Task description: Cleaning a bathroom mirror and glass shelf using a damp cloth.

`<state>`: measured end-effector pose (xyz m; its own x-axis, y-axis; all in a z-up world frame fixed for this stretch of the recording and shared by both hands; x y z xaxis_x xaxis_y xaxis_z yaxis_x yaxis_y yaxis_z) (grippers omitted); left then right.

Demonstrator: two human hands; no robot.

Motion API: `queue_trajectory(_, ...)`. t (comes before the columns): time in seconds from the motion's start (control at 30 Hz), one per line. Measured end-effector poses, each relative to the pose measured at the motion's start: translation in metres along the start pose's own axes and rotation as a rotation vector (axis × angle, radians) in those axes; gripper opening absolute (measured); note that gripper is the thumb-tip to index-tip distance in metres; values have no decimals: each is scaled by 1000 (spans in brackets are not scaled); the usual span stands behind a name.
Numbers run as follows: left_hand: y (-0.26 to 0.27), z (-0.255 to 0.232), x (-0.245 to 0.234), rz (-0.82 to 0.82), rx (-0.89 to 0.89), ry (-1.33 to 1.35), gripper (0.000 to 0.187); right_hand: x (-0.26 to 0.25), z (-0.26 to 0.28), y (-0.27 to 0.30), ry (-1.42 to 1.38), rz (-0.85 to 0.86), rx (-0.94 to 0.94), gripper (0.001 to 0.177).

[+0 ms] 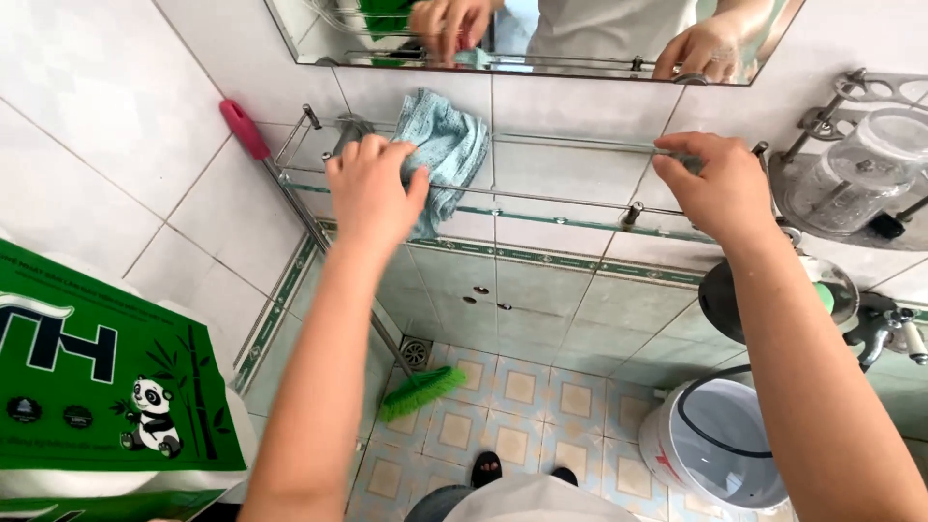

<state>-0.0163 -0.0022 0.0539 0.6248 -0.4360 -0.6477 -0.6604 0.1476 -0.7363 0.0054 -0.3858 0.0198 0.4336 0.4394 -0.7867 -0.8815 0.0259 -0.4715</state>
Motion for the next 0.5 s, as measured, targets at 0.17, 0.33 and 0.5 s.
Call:
queue_trajectory(0.17, -46, 32, 48, 542, -286, 26, 53, 1, -9, 0, -60, -62, 18, 28)
queue_trajectory(0.33, -59, -28, 114, 652, -102, 318, 58, -24, -17, 16, -374, -358, -2, 17)
queue_trajectory(0.5, -62, -145, 162, 702, -7, 438, 54, -41, -26, 63, -731, -488, -117, 16)
Point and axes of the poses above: each hand's wrist, its own y-axis away from the middle knuckle, its own x-axis out of the palm, z = x × y, the point moved 8 cm from there along -y, towards the middle knuckle, and after that the axes turned 12 degrees about y, right-handed, at the moved point
